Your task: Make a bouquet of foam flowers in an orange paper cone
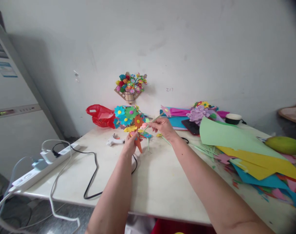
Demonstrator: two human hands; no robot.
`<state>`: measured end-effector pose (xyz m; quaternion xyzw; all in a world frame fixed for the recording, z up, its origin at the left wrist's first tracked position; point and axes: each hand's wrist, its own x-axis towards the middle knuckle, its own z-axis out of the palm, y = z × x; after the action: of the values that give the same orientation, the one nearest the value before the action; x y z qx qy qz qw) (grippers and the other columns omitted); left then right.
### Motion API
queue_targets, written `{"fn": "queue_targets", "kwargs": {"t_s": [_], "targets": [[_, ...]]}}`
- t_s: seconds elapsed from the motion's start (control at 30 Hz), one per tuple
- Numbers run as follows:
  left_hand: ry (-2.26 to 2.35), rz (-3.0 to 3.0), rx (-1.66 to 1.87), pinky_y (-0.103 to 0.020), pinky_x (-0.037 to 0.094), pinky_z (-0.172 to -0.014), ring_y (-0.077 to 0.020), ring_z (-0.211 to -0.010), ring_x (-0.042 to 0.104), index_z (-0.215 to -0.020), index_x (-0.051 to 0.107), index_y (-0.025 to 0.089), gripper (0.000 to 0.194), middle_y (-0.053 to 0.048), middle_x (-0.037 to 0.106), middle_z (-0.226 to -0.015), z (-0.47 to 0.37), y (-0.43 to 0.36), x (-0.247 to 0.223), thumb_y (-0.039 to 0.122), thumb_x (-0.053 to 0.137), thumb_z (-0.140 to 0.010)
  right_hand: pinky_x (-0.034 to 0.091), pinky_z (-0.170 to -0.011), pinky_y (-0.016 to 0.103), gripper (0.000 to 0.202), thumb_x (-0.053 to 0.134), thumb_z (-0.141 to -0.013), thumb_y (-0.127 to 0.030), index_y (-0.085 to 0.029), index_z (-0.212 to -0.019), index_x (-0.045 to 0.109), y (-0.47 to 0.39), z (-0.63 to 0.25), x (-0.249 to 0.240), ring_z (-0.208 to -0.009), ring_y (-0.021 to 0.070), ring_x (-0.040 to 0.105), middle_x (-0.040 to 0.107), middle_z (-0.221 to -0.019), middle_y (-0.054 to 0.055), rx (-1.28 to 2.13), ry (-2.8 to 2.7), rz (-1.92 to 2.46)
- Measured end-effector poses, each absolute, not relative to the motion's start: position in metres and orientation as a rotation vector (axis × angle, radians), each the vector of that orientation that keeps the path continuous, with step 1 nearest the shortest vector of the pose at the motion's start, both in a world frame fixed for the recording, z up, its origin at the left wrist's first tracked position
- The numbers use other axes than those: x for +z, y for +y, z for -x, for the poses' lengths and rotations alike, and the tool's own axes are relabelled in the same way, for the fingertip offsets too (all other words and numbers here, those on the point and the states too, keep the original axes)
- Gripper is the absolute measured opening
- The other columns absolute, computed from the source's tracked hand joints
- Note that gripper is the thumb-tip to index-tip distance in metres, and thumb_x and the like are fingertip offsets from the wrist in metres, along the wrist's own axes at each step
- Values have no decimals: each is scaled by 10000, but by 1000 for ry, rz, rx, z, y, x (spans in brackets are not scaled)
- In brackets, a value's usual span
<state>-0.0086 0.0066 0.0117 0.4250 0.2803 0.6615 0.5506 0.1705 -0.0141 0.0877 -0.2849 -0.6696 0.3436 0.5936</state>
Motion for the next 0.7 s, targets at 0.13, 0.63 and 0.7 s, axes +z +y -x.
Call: {"fn": "queue_targets", "kwargs": {"t_s": [0.13, 0.63, 0.7], "targets": [[637, -1058, 1594, -271, 501, -637, -106, -601, 588, -825, 568, 156, 437, 16, 591, -687, 6, 9, 10, 382, 825, -553, 396, -429, 195, 279, 715, -654, -421, -157, -578, 664, -16, -161, 86, -415, 81, 489, 569, -452, -25, 789, -1574, 731], [743, -1202, 1605, -245, 459, -539, -92, -521, 536, -839, 555, 155, 458, 22, 586, -641, -2, 5, 14, 422, 804, -562, 478, -659, 237, 196, 576, -818, -194, -178, -637, 652, -18, -126, 74, -575, 135, 620, 627, -514, -9, 197, -1805, 969], [731, -1197, 1595, -239, 448, -525, -84, -497, 515, -817, 547, 156, 437, 37, 556, -601, -4, 4, 14, 425, 795, -577, 468, -713, 240, 154, 582, -788, -132, -158, -661, 663, -17, -125, 77, -638, 145, 632, 663, -586, 20, 40, -1802, 1119]]}}
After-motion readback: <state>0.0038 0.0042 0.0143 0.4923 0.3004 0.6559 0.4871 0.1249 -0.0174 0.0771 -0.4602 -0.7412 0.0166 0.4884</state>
